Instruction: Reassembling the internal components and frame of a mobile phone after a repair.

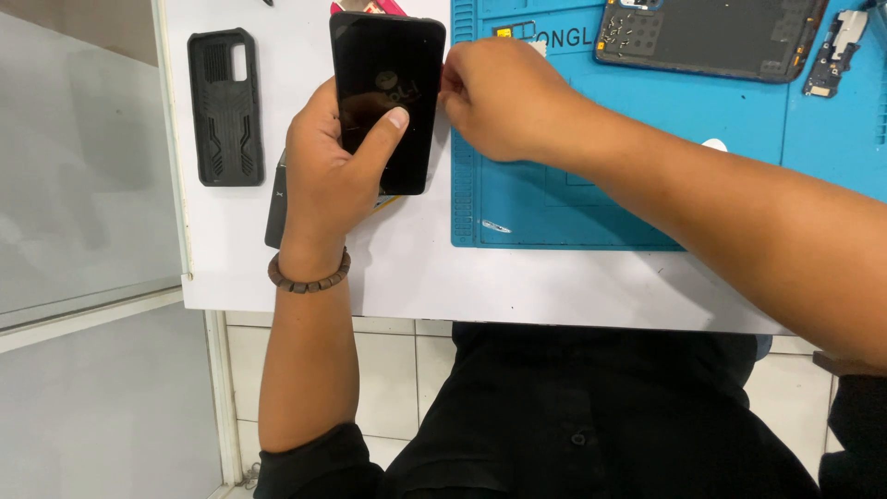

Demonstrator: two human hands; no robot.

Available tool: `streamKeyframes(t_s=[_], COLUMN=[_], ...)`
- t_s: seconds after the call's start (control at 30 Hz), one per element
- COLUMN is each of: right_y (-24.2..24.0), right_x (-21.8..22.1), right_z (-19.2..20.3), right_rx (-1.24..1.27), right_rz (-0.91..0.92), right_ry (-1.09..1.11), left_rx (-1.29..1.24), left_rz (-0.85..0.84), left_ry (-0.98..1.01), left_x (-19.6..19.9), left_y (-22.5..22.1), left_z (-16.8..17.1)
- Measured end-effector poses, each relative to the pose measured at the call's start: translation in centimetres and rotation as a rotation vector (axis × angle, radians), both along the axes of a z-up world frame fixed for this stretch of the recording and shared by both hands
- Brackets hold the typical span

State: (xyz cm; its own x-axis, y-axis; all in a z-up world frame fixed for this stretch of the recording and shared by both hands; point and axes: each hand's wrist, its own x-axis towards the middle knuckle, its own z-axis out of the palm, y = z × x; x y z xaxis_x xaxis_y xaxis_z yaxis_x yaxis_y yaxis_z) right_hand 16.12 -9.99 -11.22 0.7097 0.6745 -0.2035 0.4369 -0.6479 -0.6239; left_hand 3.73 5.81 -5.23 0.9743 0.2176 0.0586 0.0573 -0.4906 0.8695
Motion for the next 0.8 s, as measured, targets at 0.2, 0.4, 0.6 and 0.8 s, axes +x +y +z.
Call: streamKeyframes(t_s=[0.2,0.4,0.6,0.8], right_y=[-2.0,-2.2,0.8,1.8], right_x=[-0.3,-1.1,-2.4,-2.7], right_z=[4.0,5.8,4.5,4.6], right_rx=[0.005,-0.226,-0.355,-0.379], right_rz=[0.173,0.307,0.344,0.334], right_ry=[0.115,0.085,-0.017,-0.031], left_rx=[-0.213,-0.592,-0.752,-0.821], left_rz=[-0.029,-0.045,-0.023,0.069], left_ry=[-0.043,-0.171,-0.24,-0.272], left_x=[-0.6,-0.4,-1.4,-1.4], left_y=[0.4,1.1,3.1,3.7], left_z=[-0.5,-0.6,-1.7,-1.4])
